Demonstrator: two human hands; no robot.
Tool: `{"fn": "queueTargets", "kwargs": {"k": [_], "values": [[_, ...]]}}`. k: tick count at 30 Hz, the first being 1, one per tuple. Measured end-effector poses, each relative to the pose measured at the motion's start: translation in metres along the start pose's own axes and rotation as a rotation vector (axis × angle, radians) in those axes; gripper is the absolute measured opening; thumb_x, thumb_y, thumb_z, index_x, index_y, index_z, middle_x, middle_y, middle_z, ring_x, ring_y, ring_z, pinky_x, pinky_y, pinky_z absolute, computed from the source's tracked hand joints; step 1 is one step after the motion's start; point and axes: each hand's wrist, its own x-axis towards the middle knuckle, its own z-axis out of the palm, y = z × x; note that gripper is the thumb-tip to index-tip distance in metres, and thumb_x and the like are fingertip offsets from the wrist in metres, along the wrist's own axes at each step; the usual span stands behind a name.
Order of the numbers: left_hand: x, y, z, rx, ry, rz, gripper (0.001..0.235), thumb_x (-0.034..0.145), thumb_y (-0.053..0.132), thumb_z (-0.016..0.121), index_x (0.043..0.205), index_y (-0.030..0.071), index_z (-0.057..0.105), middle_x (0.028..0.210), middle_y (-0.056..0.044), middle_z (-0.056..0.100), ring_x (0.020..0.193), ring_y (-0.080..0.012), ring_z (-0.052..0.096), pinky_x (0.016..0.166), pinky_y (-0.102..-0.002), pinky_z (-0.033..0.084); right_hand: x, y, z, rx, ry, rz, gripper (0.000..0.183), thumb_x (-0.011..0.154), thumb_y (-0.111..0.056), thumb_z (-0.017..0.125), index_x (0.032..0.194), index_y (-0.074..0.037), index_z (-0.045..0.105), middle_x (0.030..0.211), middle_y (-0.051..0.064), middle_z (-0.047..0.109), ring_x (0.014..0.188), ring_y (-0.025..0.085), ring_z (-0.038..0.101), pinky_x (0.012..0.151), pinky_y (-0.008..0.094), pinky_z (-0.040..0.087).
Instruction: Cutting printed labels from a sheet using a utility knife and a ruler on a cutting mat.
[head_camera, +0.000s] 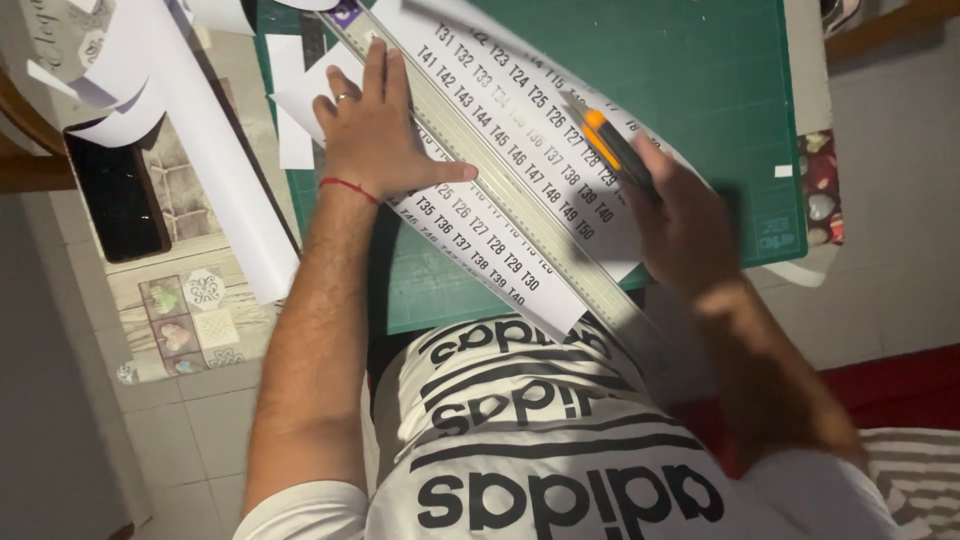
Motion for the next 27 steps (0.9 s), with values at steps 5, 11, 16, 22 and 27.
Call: {"fn": "queueTargets", "kwargs": {"k": [5, 11, 16, 22, 27], "values": [[0.001, 0.014, -0.011, -0.008, -0.159, -0.078, 0.184, 0.058, 0.105, 0.083, 0.181, 0.001, -0.007, 0.190, -0.017, -0.016, 0.167, -0.0675, -0.005, 0.132, -0.079, 0.010, 0.080, -0.017, 0.040, 0.246, -0.068, -0.068, 0.053, 0.118, -0.009, 0.062, 0.170, 0.000, 0.053, 0.148, 0.028, 0.071, 0.126, 0.039, 0.074, 0.113, 0.046, 0.058], [0.002, 0.021, -0.006, 0.024, -0.138, -0.129, 0.185, 0.057, 0.103, 0.085, 0.181, 0.002, -0.009, 0.193, -0.009, -0.013, 0.168, -0.0660, -0.007, 0.131, -0.081, 0.008, 0.170, -0.065, 0.089, 0.336, -0.227, 0.062, 0.051, 0.116, -0.010, 0.061, 0.167, -0.003, 0.054, 0.137, 0.023, 0.073, 0.084, 0.021, 0.074, 0.081, 0.039, 0.066], [0.006, 0.032, -0.005, 0.148, -0.094, -0.172, 0.183, 0.056, 0.112, 0.081, 0.182, 0.004, 0.004, 0.191, -0.009, 0.010, 0.172, -0.0442, 0.013, 0.130, -0.076, 0.017, 0.210, -0.039, 0.156, 0.250, -0.116, -0.159, 0.049, 0.113, -0.013, 0.064, 0.160, 0.000, 0.061, 0.148, 0.029, 0.074, 0.136, 0.046, 0.070, 0.120, 0.049, 0.051], [0.031, 0.026, 0.032, 0.315, 0.047, -0.058, 0.177, 0.057, 0.120, 0.074, 0.177, -0.003, 0.030, 0.182, -0.032, 0.032, 0.169, -0.0441, 0.027, 0.135, -0.065, 0.006, 0.224, -0.040, 0.166, 0.214, -0.130, -0.161, 0.048, 0.110, -0.016, 0.065, 0.155, 0.002, 0.066, 0.149, 0.025, 0.074, 0.138, 0.043, 0.070, 0.122, 0.046, 0.050], [0.019, 0.026, 0.030, 0.259, 0.049, -0.039, 0.176, 0.061, 0.118, 0.071, 0.178, -0.005, 0.023, 0.185, -0.034, 0.023, 0.171, -0.0457, 0.024, 0.135, -0.067, -0.003, 0.225, -0.048, 0.161, 0.200, -0.162, -0.126, 0.048, 0.111, -0.020, 0.065, 0.155, 0.000, 0.067, 0.151, 0.024, 0.074, 0.140, 0.040, 0.069, 0.124, 0.044, 0.048]]}}
